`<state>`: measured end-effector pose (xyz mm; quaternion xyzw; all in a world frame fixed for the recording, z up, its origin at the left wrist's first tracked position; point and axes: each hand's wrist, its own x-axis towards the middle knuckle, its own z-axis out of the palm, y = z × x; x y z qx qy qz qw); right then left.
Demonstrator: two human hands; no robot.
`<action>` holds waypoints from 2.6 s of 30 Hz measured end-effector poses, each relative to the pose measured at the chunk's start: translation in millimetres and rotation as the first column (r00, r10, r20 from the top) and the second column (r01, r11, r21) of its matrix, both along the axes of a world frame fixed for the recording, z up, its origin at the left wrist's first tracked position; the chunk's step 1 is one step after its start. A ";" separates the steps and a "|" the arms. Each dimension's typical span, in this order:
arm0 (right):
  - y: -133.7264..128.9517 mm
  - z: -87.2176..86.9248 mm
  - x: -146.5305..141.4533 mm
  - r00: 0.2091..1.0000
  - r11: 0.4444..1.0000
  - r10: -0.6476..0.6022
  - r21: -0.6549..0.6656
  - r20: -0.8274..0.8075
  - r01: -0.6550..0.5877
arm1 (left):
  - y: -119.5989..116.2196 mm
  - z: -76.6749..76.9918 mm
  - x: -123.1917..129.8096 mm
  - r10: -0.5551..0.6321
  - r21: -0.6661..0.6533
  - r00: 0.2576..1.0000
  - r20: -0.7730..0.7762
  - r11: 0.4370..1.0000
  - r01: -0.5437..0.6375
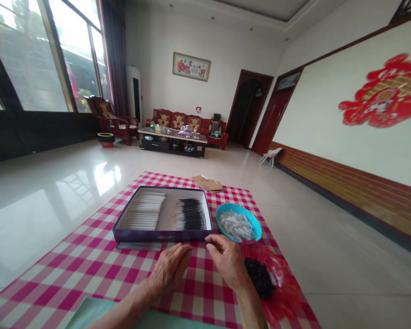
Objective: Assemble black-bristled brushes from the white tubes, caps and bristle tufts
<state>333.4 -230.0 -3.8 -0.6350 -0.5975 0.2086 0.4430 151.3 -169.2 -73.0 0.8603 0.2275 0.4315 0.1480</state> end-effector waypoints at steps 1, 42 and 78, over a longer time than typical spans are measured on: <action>6.4 -0.5 -7.8 0.999 0.999 0.036 0.004 -0.014 -0.036 | 0.4 0.0 -0.6 0.002 -0.001 1.000 0.006 1.000 -0.001; 16.2 -25.8 -29.4 0.988 0.987 0.153 0.047 -0.009 -0.153 | 8.9 2.2 -6.2 0.019 -0.071 0.999 -0.028 0.997 -0.021; 16.1 -32.2 -43.1 0.936 0.992 -0.025 0.126 0.352 -0.021 | 7.2 8.6 -9.2 -0.051 -0.044 0.995 -0.088 0.998 0.047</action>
